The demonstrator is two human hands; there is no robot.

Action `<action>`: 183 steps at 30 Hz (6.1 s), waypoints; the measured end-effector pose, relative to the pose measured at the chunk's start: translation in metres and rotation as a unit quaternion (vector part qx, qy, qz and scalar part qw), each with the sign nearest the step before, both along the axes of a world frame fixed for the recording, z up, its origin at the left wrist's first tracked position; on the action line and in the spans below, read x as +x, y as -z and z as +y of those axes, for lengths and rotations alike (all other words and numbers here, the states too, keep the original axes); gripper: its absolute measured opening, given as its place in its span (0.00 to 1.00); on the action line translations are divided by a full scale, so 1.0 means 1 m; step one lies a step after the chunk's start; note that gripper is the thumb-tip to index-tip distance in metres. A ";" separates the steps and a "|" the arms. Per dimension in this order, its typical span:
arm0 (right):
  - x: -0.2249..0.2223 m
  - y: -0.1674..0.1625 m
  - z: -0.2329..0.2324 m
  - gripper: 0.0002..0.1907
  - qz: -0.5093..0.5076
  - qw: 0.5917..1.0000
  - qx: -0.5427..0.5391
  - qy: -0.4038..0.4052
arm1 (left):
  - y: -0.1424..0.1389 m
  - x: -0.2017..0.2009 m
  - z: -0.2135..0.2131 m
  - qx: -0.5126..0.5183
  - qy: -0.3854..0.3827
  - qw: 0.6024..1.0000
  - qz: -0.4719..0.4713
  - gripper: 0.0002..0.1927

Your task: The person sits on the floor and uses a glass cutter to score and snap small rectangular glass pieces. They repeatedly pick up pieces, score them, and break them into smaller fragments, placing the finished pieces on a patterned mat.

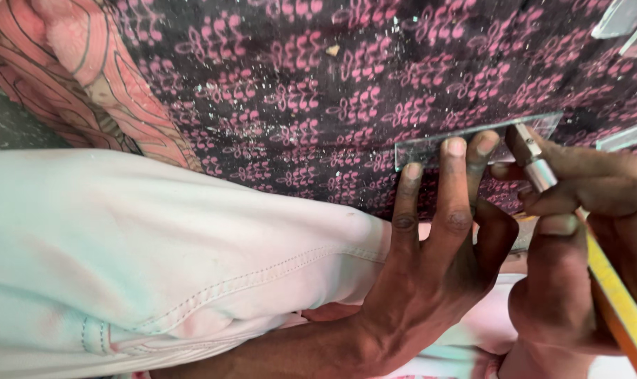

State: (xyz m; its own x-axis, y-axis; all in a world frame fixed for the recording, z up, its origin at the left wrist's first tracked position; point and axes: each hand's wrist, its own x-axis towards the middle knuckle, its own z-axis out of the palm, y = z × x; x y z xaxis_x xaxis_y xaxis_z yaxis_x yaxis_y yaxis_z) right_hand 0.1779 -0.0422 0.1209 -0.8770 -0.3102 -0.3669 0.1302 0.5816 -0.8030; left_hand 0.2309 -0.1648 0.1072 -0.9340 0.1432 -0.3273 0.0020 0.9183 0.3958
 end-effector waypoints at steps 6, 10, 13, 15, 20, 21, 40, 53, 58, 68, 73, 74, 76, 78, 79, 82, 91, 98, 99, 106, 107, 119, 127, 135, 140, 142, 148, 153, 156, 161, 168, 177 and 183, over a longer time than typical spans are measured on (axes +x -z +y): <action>0.001 0.005 0.000 0.18 0.021 0.999 0.024 -0.015 | -0.002 0.000 0.001 0.026 -0.006 1.000 -0.004 0.11; 0.003 0.008 0.010 0.14 -0.045 0.999 0.009 -0.003 | -0.003 0.001 0.002 0.011 -0.028 1.000 0.006 0.14; 0.009 0.006 0.016 0.09 0.013 0.995 0.051 -0.079 | -0.003 0.003 0.001 -0.002 -0.028 1.000 0.007 0.11; 0.011 0.007 0.018 0.09 0.044 0.990 0.069 -0.111 | -0.003 0.004 0.002 -0.004 -0.031 0.999 0.010 0.12; 0.016 0.013 0.025 0.09 0.077 0.983 0.075 -0.150 | 0.000 0.007 0.002 -0.006 -0.017 1.000 0.001 0.16; 0.015 0.017 0.027 0.09 0.084 0.981 0.075 -0.159 | 0.000 0.008 0.001 -0.009 -0.015 1.000 0.000 0.17; 0.021 0.034 0.041 0.20 0.027 0.996 0.059 -0.067 | 0.011 0.007 0.002 0.020 -0.029 0.999 0.016 0.10; 0.017 0.038 0.044 0.13 0.031 0.995 0.028 -0.092 | 0.017 0.015 0.011 -0.001 -0.035 0.999 0.026 0.09; 0.020 0.037 0.043 0.10 0.070 0.989 0.038 -0.123 | 0.017 0.016 0.013 -0.015 -0.040 0.999 0.029 0.11; 0.016 0.044 0.044 0.08 0.120 0.978 0.047 -0.162 | 0.014 0.014 0.009 -0.027 -0.046 0.998 0.033 0.14; 0.015 0.045 0.042 0.08 0.139 0.973 0.056 -0.177 | 0.014 0.012 0.007 -0.025 -0.045 0.998 0.037 0.14; 0.015 0.046 0.043 0.09 0.142 0.972 0.056 -0.179 | 0.015 0.012 0.007 -0.025 -0.042 0.998 0.036 0.14; 0.015 0.047 0.043 0.09 0.148 0.970 0.058 -0.183 | 0.015 0.012 0.007 -0.022 -0.037 0.998 0.033 0.14; 0.015 0.048 0.045 0.10 0.150 0.968 0.060 -0.189 | 0.015 0.012 0.007 -0.020 -0.041 0.998 0.031 0.15; 0.015 0.048 0.046 0.11 0.154 0.967 0.062 -0.193 | 0.016 0.012 0.007 -0.021 -0.046 0.998 0.029 0.15; 0.015 0.049 0.048 0.12 0.163 0.963 0.069 -0.204 | 0.016 0.012 0.008 -0.033 -0.049 0.998 0.030 0.14; 0.030 0.047 0.057 0.12 0.161 0.966 0.087 -0.183 | 0.015 0.014 0.007 -0.029 -0.031 0.999 0.020 0.16; 0.040 0.045 0.081 0.13 -0.056 0.996 0.073 -0.008 | 0.019 0.009 0.000 -0.114 0.093 0.989 0.019 0.14; 0.034 0.044 0.077 0.14 -0.034 0.993 0.096 -0.063 | 0.020 0.007 -0.001 -0.077 0.046 0.996 0.022 0.14; -0.028 0.026 0.036 0.20 -0.056 0.993 0.046 -0.091 | 0.026 -0.010 -0.007 0.064 -0.063 0.996 0.012 0.20; -0.017 0.029 0.033 0.19 -0.012 1.000 -0.027 0.002 | 0.027 -0.013 -0.008 0.088 -0.076 0.993 0.019 0.23; -0.001 0.035 0.070 0.16 0.112 0.981 -0.144 0.058 | 0.028 -0.025 -0.020 0.057 -0.133 0.978 0.148 0.12; 0.003 0.026 0.078 0.23 0.038 0.966 -0.214 0.138 | 0.023 -0.010 -0.009 0.051 -0.136 0.982 0.117 0.13; 0.011 -0.012 0.093 0.12 -0.064 0.988 -0.051 0.132 | 0.023 0.002 -0.033 0.283 -0.205 0.935 0.063 0.06; 0.005 -0.030 0.091 0.12 0.134 0.959 0.240 -0.065 | 0.031 -0.004 -0.057 0.497 -0.250 0.830 -0.023 0.06; 0.003 -0.028 0.091 0.11 0.197 0.930 0.287 -0.120 | 0.034 -0.005 -0.061 0.563 -0.251 0.786 -0.053 0.06; 0.001 -0.009 0.091 0.07 0.320 0.897 0.265 -0.154 | 0.039 -0.006 -0.062 0.604 -0.262 0.743 -0.122 0.06; -0.007 0.000 0.099 0.10 0.373 0.881 0.234 -0.176 | 0.039 -0.006 -0.062 0.596 -0.249 0.753 -0.123 0.06; -0.011 -0.001 0.103 0.14 0.306 0.928 0.155 -0.142 | 0.038 -0.006 -0.063 0.601 -0.251 0.748 -0.127 0.06; -0.012 -0.010 0.099 0.13 0.414 0.871 0.191 -0.183 | 0.037 -0.006 -0.064 0.594 -0.248 0.756 -0.116 0.06; -0.012 -0.012 0.093 0.14 0.421 0.865 0.196 -0.188 | 0.035 -0.007 -0.063 0.593 -0.258 0.752 -0.127 0.06; -0.016 0.000 0.100 0.15 0.325 0.928 0.093 -0.153 | 0.038 -0.007 -0.062 0.608 -0.250 0.743 -0.122 0.06; -0.017 0.000 0.098 0.15 0.408 0.882 0.144 -0.188 | 0.041 -0.008 -0.061 0.612 -0.252 0.739 -0.123 0.06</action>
State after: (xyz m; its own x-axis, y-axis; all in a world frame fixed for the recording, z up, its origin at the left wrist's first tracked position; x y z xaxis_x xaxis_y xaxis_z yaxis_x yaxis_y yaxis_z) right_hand 0.1607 0.0562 0.1211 -0.7402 -0.6329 0.2272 -0.6684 0.6555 -0.3516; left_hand 0.2229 -0.2257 0.0665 -0.9035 0.1264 -0.4096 -0.4287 -0.2692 0.8624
